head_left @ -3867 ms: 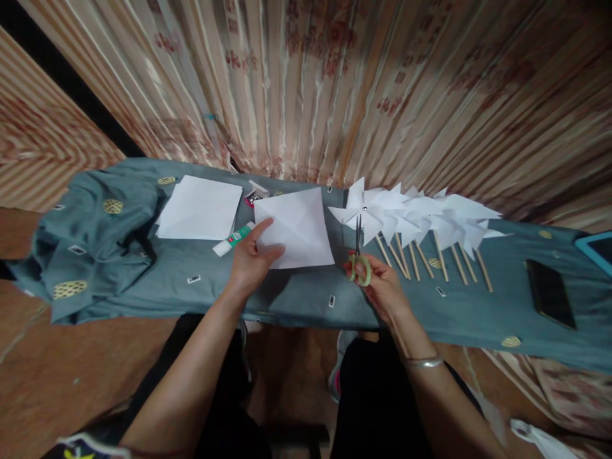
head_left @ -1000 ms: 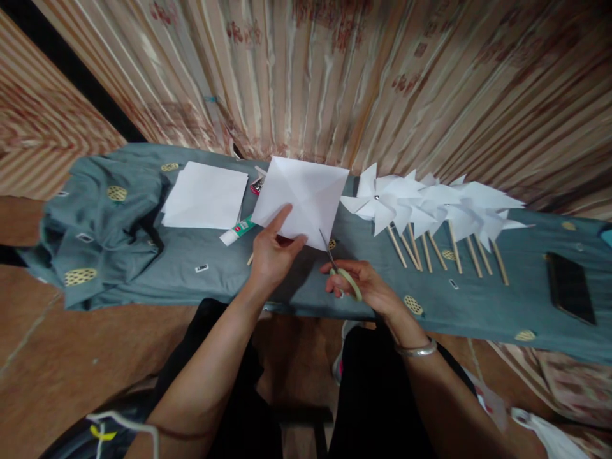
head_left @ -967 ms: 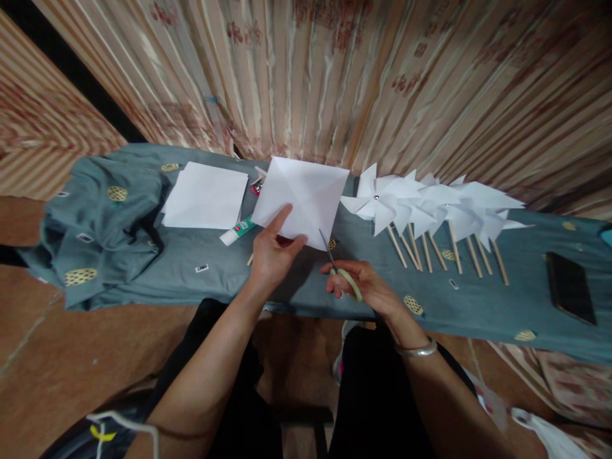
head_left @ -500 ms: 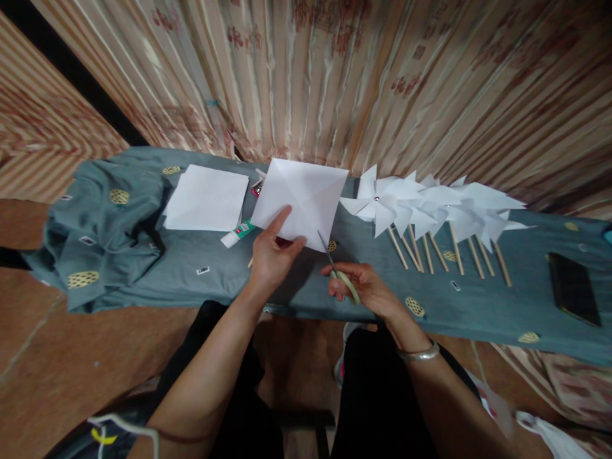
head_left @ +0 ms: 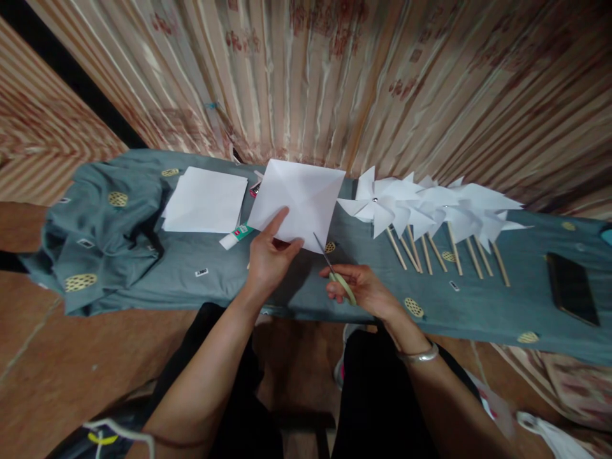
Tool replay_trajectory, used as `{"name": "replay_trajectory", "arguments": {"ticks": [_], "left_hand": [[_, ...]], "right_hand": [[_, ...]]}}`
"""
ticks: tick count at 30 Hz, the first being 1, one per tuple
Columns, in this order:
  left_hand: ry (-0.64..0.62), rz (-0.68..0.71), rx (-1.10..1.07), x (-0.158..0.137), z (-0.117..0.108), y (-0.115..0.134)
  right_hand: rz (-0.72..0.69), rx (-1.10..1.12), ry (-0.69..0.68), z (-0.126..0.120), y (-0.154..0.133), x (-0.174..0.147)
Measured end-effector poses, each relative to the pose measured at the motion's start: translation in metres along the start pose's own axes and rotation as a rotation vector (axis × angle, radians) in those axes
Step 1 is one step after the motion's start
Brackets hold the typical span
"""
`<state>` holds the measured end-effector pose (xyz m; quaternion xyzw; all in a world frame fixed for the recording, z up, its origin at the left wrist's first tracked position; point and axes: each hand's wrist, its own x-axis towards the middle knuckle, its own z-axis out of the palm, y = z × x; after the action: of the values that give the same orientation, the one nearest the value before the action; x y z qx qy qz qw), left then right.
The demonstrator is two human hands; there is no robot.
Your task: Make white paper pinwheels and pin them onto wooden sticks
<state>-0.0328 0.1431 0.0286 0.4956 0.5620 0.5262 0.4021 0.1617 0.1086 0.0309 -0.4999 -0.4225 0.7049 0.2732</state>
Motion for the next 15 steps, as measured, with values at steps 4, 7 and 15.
{"name": "replay_trajectory", "arguments": {"ticks": [4, 7, 15], "left_hand": [[0.003, 0.009, 0.013, 0.0005, -0.0002, -0.0017], [0.001, 0.015, 0.024, 0.0011, -0.0005, -0.0034], [-0.045, 0.005, 0.042, -0.0036, 0.0005, 0.0013]], "right_hand": [[0.001, -0.001, -0.007, 0.0007, -0.0001, 0.0012], [-0.009, -0.014, -0.011, 0.0011, 0.0001, 0.0017], [-0.02, -0.021, 0.004, 0.0027, -0.0014, 0.0018]]}}
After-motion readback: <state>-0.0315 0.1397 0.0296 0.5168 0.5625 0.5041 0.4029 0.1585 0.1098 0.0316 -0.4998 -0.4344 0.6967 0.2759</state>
